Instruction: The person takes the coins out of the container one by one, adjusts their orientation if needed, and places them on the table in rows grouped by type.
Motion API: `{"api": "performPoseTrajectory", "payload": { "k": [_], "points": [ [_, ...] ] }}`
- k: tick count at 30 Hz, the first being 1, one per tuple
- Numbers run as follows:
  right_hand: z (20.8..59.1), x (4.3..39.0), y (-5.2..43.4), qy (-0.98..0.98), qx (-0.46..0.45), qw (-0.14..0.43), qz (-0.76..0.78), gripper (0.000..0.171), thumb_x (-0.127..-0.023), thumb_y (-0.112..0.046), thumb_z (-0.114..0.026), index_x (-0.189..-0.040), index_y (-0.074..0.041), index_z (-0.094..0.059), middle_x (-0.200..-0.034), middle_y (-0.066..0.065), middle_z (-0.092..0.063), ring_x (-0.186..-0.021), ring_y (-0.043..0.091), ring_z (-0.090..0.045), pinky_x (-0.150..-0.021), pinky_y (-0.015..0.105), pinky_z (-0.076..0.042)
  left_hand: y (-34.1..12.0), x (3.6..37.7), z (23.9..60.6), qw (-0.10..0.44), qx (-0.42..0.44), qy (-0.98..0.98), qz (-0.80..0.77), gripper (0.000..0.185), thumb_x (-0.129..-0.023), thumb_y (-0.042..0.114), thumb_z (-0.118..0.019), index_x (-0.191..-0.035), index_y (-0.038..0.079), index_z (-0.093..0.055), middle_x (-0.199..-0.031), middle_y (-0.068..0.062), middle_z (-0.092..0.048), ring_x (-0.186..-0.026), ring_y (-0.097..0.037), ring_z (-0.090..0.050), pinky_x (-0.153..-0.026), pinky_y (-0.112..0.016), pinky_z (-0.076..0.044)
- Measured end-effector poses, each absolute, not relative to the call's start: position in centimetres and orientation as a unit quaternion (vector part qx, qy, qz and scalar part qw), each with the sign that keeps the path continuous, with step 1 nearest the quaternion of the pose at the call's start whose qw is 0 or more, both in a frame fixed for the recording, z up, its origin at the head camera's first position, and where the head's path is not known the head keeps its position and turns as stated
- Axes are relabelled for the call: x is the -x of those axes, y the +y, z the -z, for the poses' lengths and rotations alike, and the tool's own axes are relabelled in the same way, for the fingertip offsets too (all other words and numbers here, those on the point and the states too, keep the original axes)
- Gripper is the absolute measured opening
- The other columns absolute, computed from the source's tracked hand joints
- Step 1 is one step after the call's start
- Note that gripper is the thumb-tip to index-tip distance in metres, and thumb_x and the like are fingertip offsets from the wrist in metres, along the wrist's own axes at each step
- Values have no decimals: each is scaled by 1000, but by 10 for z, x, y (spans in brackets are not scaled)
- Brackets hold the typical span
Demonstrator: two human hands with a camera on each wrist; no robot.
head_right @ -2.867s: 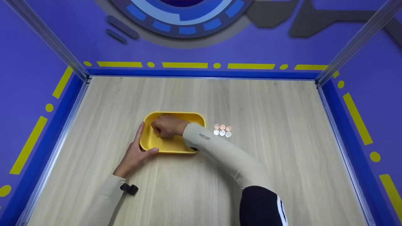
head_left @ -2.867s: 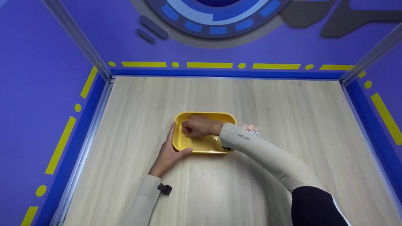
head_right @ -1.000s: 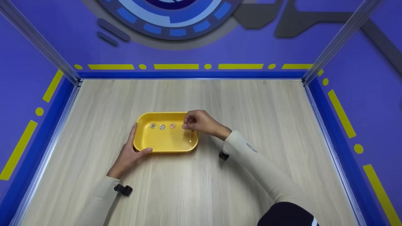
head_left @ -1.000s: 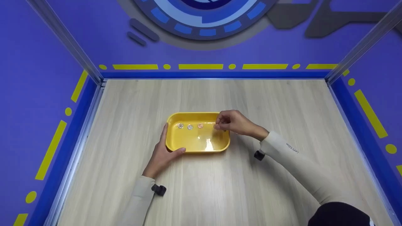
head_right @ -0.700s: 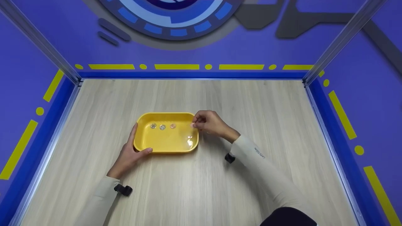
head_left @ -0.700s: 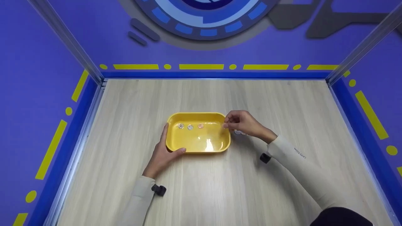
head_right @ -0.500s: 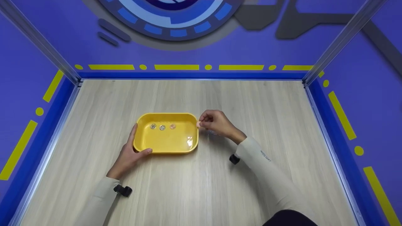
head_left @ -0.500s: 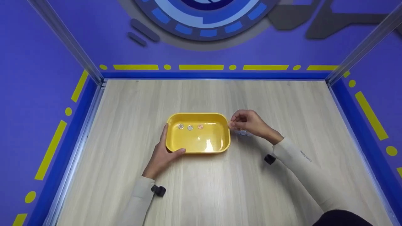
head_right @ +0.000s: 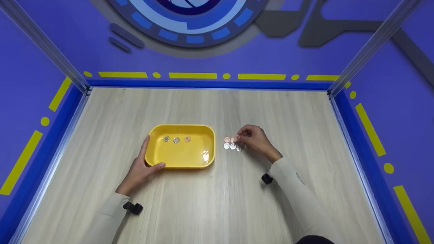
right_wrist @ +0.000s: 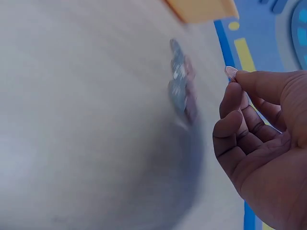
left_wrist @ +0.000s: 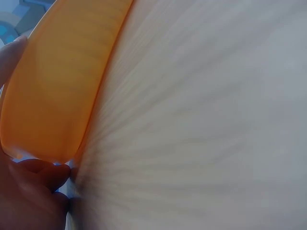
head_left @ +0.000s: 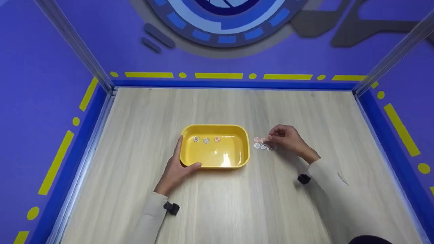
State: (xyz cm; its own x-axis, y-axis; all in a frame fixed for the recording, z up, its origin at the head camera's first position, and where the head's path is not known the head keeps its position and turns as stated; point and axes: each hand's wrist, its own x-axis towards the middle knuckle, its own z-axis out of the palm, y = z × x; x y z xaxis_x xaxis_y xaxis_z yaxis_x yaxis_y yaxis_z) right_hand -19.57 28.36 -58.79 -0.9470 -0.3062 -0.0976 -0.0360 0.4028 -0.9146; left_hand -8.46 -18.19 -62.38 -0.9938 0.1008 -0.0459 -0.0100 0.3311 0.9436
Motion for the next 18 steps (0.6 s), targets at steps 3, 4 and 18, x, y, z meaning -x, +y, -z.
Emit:
{"api": "performPoseTrajectory", "payload": {
  "k": [3, 4, 18],
  "points": [
    [594, 193, 293, 838, 96, 116, 524, 18, -101, -10, -82, -110, 5, -76, -101, 26, -77, -79, 22, -64, -66, 23, -51, -182, 84, 624, 49, -29, 812, -581, 128, -87, 49, -94, -179, 34, -6, -170, -5, -48, -145, -21, -55, -125, -48, -36],
    [596, 192, 296, 841, 93, 113, 521, 19, -101, -10, -82, -110, 5, -76, -100, 25, -77, -78, 20, -63, -64, 23, -50, -182, 85, 624, 49, -30, 812, -581, 128, -88, 49, -94, -179, 34, -6, -170, -5, -47, -146, -21, -54, -125, -48, -36],
    [615, 180, 311, 850, 73, 76, 517, 15, -101, -10, -82, -104, 3, -75, -92, 19, -73, -69, 12, -57, -58, 22, -48, -182, 85, 625, 41, -29, 816, -576, 128, -86, 47, -94, -180, 30, -8, -170, -8, -47, -147, -24, -54, -126, -49, -33]
  ]
}}
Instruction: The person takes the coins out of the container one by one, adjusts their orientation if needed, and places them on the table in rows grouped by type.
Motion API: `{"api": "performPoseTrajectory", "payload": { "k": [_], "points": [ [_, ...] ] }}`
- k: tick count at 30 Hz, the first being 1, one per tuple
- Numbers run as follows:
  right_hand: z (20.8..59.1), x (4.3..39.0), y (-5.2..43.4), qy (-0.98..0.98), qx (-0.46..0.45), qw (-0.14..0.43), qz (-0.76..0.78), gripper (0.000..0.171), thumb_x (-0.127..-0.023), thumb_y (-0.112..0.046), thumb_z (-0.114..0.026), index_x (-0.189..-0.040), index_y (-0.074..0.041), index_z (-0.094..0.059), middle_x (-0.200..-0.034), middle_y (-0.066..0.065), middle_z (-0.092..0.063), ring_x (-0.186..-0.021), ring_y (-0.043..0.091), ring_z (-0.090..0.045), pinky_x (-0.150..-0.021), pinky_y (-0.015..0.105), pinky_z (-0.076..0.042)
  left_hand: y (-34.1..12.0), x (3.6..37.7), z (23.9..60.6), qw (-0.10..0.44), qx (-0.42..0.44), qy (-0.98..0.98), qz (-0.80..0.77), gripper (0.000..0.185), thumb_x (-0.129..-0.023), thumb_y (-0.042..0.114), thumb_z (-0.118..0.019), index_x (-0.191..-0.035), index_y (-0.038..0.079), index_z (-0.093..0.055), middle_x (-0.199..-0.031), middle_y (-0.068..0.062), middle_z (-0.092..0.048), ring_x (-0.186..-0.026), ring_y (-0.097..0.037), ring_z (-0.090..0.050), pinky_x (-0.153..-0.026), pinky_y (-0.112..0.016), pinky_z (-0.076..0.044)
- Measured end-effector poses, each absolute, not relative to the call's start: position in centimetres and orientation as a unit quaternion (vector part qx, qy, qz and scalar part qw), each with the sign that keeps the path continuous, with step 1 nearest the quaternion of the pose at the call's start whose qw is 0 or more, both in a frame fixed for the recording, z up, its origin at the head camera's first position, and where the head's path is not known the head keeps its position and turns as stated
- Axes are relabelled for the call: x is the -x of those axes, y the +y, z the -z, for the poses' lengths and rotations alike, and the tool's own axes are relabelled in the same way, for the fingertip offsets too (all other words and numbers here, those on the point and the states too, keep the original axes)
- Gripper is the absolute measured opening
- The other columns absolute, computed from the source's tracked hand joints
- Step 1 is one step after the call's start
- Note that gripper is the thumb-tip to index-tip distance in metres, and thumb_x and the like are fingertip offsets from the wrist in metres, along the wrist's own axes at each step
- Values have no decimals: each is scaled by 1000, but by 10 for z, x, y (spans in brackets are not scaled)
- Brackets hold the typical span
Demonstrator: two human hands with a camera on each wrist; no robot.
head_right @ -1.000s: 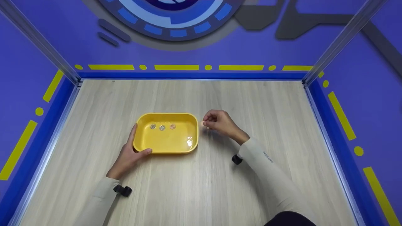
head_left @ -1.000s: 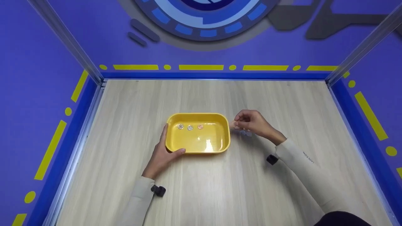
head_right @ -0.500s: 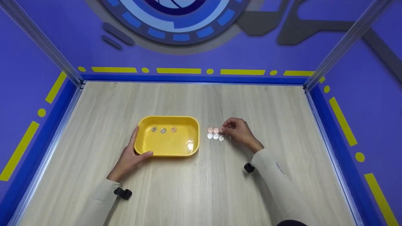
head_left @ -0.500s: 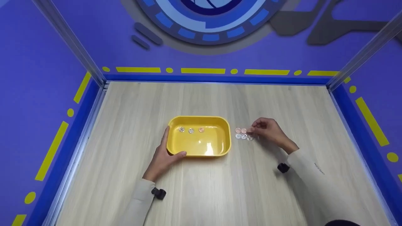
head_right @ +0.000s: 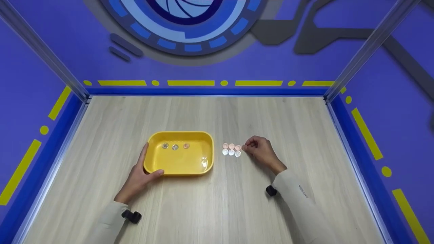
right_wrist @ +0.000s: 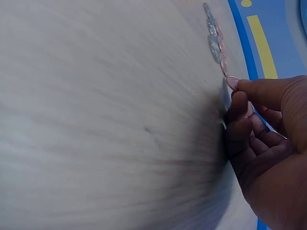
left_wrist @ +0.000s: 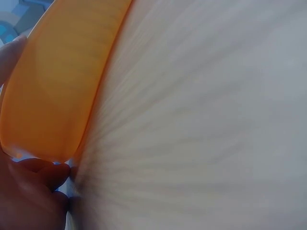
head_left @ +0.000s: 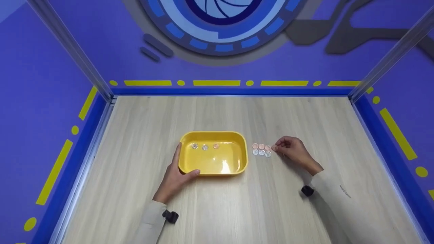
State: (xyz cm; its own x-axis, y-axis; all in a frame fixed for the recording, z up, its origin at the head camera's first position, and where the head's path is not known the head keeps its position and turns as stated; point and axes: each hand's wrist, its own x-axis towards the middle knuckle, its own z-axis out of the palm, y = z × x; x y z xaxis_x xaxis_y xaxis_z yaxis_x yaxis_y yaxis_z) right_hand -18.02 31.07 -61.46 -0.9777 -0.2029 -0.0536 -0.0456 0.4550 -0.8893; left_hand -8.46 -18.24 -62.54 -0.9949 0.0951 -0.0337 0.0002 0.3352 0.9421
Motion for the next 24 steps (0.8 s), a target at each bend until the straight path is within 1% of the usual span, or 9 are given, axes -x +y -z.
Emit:
{"api": "performPoseTrajectory", "payload": {
  "k": [4, 7, 10, 14, 18, 20, 24],
  "points": [
    [618, 178, 310, 858, 61, 60, 506, 13, -100, -10, -83, -102, 1, -76, -89, 12, -71, -71, 12, -57, -60, 22, -48, -181, 84, 625, 43, -26, 816, -576, 128, -87, 47, -94, -179, 31, -7, -172, -7, -45, -149, -23, -53, -127, -50, -33],
    [620, 177, 308, 867, 57, 48, 493, 10, -100, -9, -83, -102, -2, -77, -88, 10, -70, -73, 15, -58, -61, 23, -47, -181, 84, 625, 42, -25, 813, -580, 127, -87, 46, -94, -179, 31, -7, -173, -6, -44, -149, -23, -52, -127, -50, -33],
    [623, 175, 307, 881, 56, 38, 469, 6, -100, -7, -81, -103, -4, -77, -90, 8, -71, -78, 18, -60, -64, 23, -48, -180, 83, 626, 42, -25, 814, -579, 126, -88, 45, -93, -180, 30, -7, -172, -7, -45, -148, -23, -53, -127, -52, -33],
    [626, 171, 305, 896, 55, 35, 440, 5, -101, -2, -76, -105, -3, -76, -94, 7, -71, -84, 20, -62, -70, 23, -50, -180, 80, 628, 49, -24, 813, -579, 126, -89, 46, -93, -179, 31, -6, -171, -7, -46, -146, -21, -55, -126, -53, -35],
    [624, 170, 303, 902, 55, 33, 427, 6, -101, 1, -74, -106, -1, -75, -95, 8, -71, -86, 19, -61, -72, 24, -50, -180, 80, 628, 48, -25, 812, -581, 126, -88, 45, -93, -179, 34, -6, -169, -7, -49, -142, -21, -57, -125, -52, -36],
    [623, 171, 302, 906, 61, 28, 419, 6, -100, 3, -74, -105, 0, -75, -95, 8, -70, -85, 19, -61, -72, 24, -49, -180, 81, 627, 45, -25, 813, -580, 126, -88, 46, -93, -179, 35, -7, -170, -7, -48, -143, -22, -57, -125, -53, -35],
    [620, 175, 299, 913, 83, 15, 398, 7, -100, 5, -73, -104, 1, -75, -94, 8, -69, -85, 18, -60, -73, 26, -48, -180, 84, 625, 42, -25, 813, -580, 126, -88, 46, -93, -179, 32, -7, -172, -7, -45, -146, -23, -55, -126, -53, -34]
  ]
}}
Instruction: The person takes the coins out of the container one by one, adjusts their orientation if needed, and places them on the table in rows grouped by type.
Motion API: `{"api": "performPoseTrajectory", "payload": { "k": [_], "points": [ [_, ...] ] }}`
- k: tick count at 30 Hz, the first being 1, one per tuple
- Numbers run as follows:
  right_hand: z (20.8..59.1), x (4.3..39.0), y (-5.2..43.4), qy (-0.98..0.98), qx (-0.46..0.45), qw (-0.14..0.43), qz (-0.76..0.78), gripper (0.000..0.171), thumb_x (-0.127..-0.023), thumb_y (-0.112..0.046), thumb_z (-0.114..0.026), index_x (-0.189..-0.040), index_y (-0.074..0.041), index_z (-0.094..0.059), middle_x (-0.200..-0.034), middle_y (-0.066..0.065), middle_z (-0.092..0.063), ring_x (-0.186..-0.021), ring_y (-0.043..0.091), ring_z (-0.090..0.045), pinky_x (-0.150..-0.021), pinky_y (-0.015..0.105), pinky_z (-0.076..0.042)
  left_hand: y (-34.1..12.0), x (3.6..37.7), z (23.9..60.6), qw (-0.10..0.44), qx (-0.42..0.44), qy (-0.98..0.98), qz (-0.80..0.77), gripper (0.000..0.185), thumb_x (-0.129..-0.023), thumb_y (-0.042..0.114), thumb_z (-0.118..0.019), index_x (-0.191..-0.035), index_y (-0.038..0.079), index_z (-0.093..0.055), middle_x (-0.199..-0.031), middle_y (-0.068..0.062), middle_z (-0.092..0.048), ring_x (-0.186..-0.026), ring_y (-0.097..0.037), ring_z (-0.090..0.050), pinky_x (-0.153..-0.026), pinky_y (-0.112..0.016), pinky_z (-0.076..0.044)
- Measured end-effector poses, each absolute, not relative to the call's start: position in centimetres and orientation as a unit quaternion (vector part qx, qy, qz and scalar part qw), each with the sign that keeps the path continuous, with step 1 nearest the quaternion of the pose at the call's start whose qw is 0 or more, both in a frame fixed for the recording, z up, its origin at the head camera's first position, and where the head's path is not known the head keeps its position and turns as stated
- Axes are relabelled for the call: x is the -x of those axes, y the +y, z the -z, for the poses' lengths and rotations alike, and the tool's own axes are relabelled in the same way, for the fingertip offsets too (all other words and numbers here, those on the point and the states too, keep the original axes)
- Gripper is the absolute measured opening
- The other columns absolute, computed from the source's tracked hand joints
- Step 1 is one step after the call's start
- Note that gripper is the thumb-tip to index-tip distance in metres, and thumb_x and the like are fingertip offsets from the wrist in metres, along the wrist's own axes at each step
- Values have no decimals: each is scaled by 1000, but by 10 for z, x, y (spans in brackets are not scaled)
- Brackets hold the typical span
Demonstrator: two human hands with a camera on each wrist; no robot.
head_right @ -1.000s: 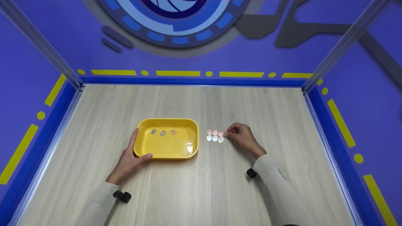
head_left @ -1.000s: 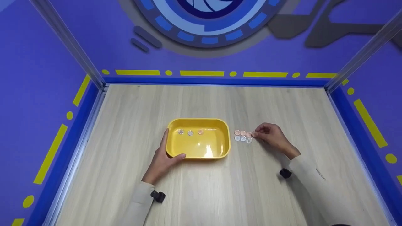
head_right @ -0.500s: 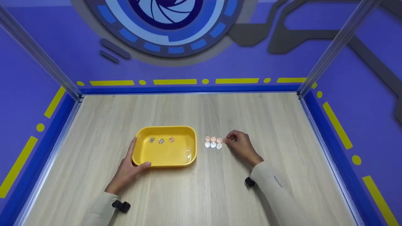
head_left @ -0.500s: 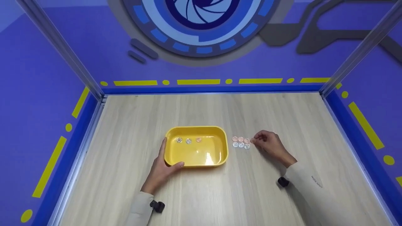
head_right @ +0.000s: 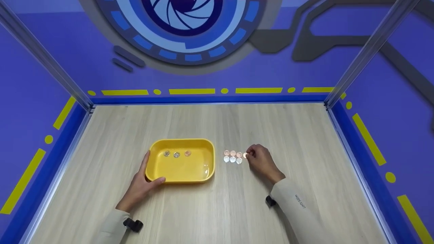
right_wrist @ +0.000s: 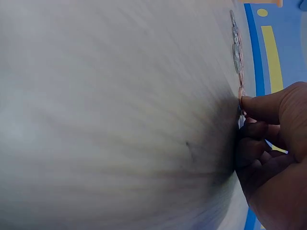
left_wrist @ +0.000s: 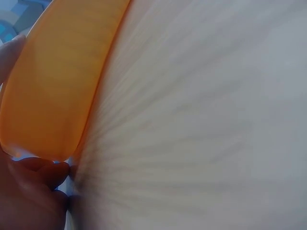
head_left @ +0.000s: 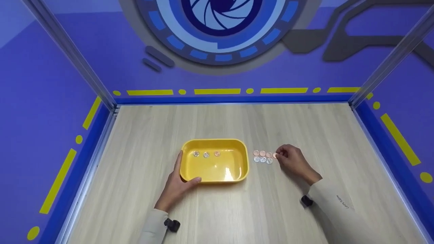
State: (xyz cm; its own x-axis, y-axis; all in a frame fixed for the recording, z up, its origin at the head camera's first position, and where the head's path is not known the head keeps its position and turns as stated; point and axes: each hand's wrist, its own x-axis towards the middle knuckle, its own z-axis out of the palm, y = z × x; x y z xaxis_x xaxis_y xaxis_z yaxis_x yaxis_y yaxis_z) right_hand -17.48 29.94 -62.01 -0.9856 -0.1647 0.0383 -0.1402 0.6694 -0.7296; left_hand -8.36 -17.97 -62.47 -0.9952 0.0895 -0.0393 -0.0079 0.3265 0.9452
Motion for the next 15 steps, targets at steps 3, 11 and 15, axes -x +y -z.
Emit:
{"api": "performPoseTrajectory", "payload": {
  "k": [3, 11, 15],
  "points": [
    [621, 175, 299, 916, 93, 9, 391, 7, -99, 6, -73, -104, 2, -75, -94, 9, -69, -85, 18, -60, -73, 27, -48, -179, 84, 625, 43, -21, 812, -581, 126, -88, 46, -93, -179, 31, -8, -173, -7, -44, -147, -23, -54, -126, -53, -34],
    [624, 174, 300, 913, 85, 2, 398, 6, -100, 3, -75, -105, 0, -77, -95, 8, -70, -86, 19, -61, -74, 26, -49, -179, 84, 625, 40, -20, 811, -584, 125, -89, 45, -92, -179, 32, -8, -170, -7, -48, -144, -22, -57, -126, -54, -35],
    [625, 173, 300, 908, 88, -6, 409, 5, -101, 1, -76, -105, -1, -78, -95, 8, -71, -86, 20, -61, -74, 25, -49, -179, 84, 624, 43, -19, 814, -580, 125, -89, 45, -92, -179, 32, -7, -167, -6, -51, -141, -19, -58, -125, -52, -36]
  ]
}}
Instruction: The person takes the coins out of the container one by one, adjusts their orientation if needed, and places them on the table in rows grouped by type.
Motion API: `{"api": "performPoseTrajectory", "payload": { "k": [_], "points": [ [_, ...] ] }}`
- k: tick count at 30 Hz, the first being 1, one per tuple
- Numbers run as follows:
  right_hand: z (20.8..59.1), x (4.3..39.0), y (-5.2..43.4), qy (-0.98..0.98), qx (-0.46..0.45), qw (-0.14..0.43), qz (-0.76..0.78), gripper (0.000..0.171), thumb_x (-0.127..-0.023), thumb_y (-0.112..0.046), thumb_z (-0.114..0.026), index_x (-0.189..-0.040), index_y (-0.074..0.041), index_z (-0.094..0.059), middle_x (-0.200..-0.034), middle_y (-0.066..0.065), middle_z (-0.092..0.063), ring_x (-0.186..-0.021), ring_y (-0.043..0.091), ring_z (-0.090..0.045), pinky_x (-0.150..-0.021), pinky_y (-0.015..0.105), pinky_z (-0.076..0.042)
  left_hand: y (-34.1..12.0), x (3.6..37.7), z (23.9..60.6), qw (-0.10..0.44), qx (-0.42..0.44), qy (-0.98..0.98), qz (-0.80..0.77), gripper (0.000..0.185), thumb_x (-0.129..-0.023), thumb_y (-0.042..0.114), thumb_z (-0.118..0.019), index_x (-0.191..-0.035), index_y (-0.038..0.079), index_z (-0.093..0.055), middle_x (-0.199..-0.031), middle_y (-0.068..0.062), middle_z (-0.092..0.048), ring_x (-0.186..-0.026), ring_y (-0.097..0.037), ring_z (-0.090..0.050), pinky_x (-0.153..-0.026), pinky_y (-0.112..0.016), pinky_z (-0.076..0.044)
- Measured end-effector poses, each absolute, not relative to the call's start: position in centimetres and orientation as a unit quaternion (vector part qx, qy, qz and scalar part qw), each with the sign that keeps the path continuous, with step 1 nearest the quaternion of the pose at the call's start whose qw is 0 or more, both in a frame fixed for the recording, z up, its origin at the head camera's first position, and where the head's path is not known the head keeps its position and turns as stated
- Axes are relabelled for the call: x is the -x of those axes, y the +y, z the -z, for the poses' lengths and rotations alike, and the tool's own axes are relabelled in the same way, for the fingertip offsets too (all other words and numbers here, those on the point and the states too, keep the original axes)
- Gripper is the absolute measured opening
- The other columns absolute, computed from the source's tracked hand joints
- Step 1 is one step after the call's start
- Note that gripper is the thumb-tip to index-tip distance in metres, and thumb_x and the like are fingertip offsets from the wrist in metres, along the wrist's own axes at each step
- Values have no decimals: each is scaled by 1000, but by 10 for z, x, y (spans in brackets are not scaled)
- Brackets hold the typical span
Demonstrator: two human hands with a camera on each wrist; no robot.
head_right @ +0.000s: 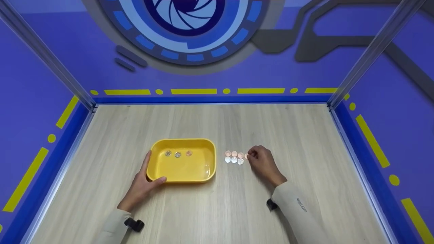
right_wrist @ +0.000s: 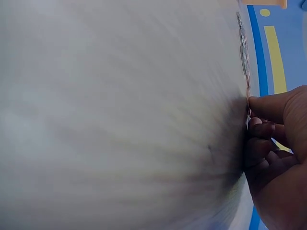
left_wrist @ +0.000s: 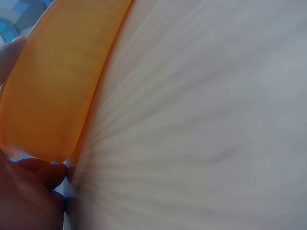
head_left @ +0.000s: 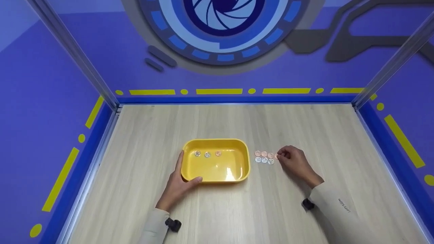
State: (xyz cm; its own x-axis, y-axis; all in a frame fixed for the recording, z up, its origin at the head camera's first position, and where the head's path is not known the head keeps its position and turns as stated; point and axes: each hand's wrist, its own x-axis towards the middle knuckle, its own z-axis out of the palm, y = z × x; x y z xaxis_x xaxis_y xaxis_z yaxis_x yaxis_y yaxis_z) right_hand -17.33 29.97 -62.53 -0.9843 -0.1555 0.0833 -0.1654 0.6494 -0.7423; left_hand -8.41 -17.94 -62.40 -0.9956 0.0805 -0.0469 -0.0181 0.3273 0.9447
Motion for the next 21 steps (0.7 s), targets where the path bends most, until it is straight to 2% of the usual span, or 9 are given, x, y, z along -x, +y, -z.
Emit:
{"api": "performPoseTrajectory", "payload": {
  "k": [4, 9, 13, 21],
  "points": [
    [624, 172, 301, -901, -87, 9, -425, 5, -103, -3, -75, -106, -2, -79, -95, 8, -73, -84, 18, -62, -73, 24, -49, -179, 85, 623, 46, -17, 817, -575, 126, -88, 47, -92, -179, 36, -6, -169, -3, -49, -141, -18, -57, -125, -50, -36],
    [615, 174, 299, -887, -72, -1, -456, 8, -105, -6, -73, -109, -1, -79, -97, 10, -76, -81, 17, -64, -68, 21, -51, -179, 84, 623, 44, -17, 818, -574, 127, -88, 48, -93, -179, 34, -6, -170, -4, -48, -145, -19, -55, -127, -49, -34],
    [603, 174, 291, -875, -80, -2, -477, 10, -105, -2, -72, -111, 2, -78, -97, 15, -77, -79, 21, -68, -64, 21, -53, -179, 84, 623, 44, -17, 814, -578, 128, -88, 46, -93, -179, 31, -6, -170, -4, -48, -146, -21, -55, -127, -50, -34],
    [579, 177, 266, -861, -99, -18, -498, 12, -104, -1, -72, -113, 6, -77, -100, 16, -76, -83, 29, -70, -69, 21, -55, -179, 84, 624, 41, -22, 813, -580, 127, -88, 46, -93, -179, 31, -7, -173, -6, -44, -149, -22, -53, -127, -49, -33]
  ]
}}
